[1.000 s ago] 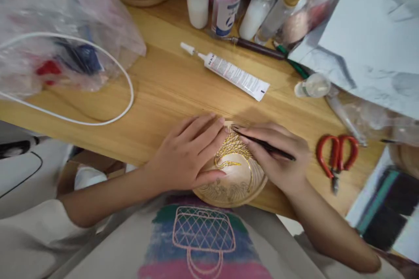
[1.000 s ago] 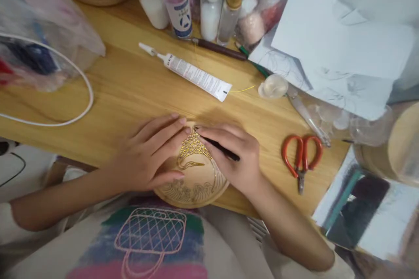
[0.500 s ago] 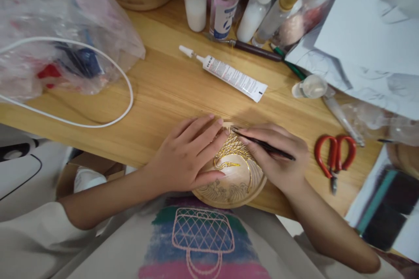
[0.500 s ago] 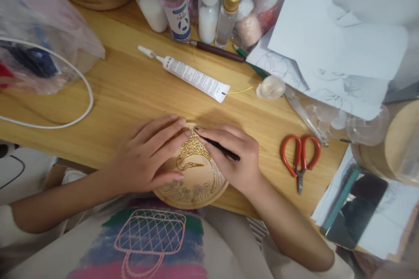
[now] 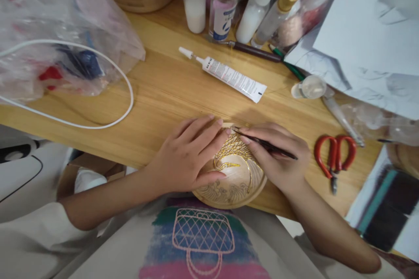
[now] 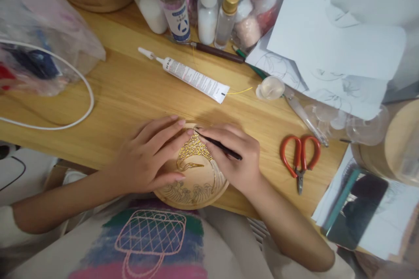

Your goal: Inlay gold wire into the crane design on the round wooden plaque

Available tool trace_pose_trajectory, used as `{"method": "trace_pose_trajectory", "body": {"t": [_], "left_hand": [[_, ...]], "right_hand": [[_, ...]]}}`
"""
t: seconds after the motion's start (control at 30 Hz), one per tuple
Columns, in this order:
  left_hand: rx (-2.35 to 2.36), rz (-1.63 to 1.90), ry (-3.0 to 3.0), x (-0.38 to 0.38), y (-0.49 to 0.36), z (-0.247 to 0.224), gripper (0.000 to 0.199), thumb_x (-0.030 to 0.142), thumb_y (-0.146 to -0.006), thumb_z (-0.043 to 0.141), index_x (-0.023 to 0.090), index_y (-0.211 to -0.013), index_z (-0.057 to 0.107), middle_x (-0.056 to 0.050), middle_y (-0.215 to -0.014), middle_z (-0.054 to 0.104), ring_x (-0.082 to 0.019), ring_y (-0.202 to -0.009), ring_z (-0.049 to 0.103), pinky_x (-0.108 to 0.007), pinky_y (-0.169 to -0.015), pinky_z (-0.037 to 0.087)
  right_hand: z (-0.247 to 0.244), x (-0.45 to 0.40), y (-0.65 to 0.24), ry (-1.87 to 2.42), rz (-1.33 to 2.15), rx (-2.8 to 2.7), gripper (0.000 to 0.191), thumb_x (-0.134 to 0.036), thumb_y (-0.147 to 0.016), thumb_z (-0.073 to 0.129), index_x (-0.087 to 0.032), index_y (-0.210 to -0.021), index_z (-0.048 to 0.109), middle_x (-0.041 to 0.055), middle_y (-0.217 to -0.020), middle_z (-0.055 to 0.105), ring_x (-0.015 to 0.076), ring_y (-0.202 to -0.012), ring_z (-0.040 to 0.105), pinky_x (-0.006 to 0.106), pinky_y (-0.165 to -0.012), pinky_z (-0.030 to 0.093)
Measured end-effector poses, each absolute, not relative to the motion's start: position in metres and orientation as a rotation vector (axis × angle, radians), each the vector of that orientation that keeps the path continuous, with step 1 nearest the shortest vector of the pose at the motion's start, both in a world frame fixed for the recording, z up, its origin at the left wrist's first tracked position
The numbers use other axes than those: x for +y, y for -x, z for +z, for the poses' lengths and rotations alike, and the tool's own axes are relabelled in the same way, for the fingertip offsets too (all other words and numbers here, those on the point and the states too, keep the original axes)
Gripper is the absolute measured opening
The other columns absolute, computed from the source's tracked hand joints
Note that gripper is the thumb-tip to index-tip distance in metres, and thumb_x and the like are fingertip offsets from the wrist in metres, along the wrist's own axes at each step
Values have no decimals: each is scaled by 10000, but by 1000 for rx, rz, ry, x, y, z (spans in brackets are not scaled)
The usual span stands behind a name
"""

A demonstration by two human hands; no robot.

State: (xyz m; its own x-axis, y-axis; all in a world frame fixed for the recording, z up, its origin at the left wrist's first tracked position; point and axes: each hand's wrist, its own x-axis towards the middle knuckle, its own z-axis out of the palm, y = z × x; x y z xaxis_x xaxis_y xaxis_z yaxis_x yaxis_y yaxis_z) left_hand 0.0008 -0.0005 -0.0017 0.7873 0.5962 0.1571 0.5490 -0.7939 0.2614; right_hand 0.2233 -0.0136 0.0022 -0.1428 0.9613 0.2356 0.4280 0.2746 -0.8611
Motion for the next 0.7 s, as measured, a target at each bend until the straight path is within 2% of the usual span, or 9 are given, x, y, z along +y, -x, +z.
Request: {"method": "trace_pose_trajectory", "body": {"t": [0.7], "left_hand": [[909, 332, -2771, 0, 0, -1, 695, 606, -957, 400, 60, -1377, 489, -197, -1403, 538, -360, -1317, 461, -500, -1078, 375]], "right_hand": [[3, -14, -223, 1297, 830, -1701, 271, -76, -819, 687, -267, -1000, 751, 17, -910, 776, 162, -789, 710, 306, -713, 595]]}}
